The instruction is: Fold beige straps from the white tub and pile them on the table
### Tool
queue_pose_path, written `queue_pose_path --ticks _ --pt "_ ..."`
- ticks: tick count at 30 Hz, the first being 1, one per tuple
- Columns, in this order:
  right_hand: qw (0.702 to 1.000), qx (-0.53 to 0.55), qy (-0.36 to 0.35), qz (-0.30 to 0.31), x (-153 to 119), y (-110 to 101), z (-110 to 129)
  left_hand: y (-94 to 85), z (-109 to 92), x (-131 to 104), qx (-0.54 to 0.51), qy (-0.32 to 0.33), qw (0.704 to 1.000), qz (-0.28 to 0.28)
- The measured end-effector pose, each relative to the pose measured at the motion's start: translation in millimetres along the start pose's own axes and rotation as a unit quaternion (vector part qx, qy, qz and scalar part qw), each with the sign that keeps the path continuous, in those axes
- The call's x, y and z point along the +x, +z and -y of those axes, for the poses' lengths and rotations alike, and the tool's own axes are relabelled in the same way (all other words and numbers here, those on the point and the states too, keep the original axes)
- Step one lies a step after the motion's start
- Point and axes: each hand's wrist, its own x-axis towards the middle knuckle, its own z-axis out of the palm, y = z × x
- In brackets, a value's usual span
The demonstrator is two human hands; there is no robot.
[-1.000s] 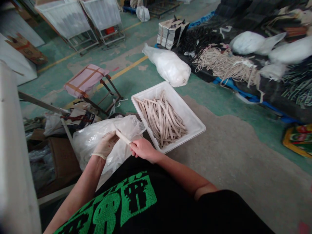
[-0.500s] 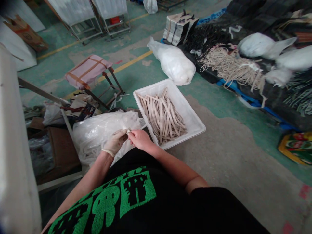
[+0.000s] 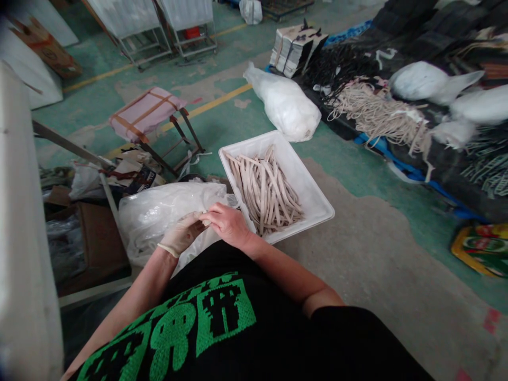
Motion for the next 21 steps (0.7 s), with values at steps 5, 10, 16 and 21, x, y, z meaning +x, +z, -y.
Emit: queue_pose_path --ticks 5,10,16,21 --pt "1.0 0.013 -0.021 -0.007 20 -6 -10 0.2 -1 -1 -0.005 0.015 1.0 0.013" --pt "0.984 0.176 0.04 -0.006 24 0 -13 -3.8 0 -4 -0.01 -0.038 0.996 0.076" --pt "0.962 0.232 0.143 0.001 11 -21 25 -6.3 23 -3 -0.036 -0.178 0.98 0.08" --pt "0.884 0.382 0.23 0.141 -9 -61 54 3.4 16 20 -0.166 -0.138 0.976 0.008"
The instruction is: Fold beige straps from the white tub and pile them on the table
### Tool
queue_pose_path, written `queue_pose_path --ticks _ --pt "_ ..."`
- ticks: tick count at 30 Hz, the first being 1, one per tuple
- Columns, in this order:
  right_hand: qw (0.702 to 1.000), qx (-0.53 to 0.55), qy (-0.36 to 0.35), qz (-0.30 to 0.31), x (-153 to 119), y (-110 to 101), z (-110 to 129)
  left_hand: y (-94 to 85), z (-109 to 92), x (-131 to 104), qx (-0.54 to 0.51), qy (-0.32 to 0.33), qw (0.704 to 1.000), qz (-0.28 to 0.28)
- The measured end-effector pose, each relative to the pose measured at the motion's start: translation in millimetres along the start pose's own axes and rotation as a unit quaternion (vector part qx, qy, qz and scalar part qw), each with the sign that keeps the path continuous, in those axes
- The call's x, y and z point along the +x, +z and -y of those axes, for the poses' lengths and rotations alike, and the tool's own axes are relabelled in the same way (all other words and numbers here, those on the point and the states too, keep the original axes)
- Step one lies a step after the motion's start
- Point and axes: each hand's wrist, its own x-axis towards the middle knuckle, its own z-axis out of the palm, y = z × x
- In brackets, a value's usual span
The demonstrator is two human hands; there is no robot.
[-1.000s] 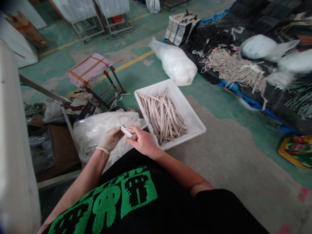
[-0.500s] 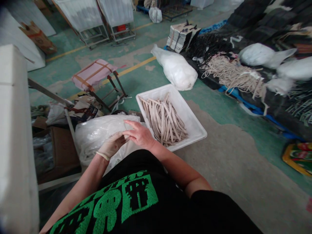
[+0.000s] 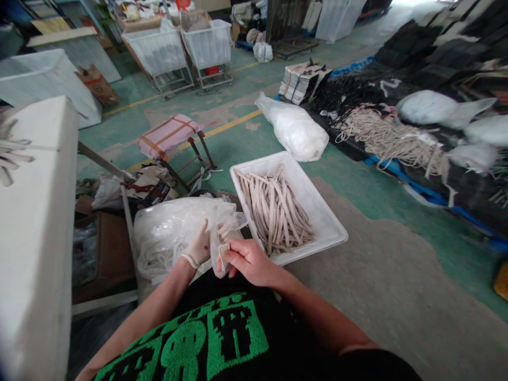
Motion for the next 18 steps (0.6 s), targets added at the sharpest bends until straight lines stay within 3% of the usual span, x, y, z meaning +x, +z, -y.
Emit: queue_pose_path --ticks 3,7,10,13,16,18 --pt "0.993 0.011 0.092 0.071 -22 -16 -5 10.5 -43 6 -0.082 0.096 0.991 -0.05" --pt "0.982 0.0 0.178 0.059 -44 -35 -34 21.0 -111 -5 -0.124 0.225 0.964 -0.063" --pt "0.975 0.028 0.21 0.067 -47 -37 -54 27.8 -139 -21 -0.096 0.328 0.936 -0.086" --pt "0.982 -0.017 0.173 0.077 -33 -31 -55 31.0 -133 -33 0.013 0.382 0.922 -0.059" --pt "0.994 -0.09 0.051 0.03 -2 -27 -41 26.1 -97 -40 0.163 0.341 0.926 0.003" --pt "0.996 -0.084 -0.025 -0.013 24 -28 -31 18.6 -68 -44 0.243 0.291 0.925 0.028"
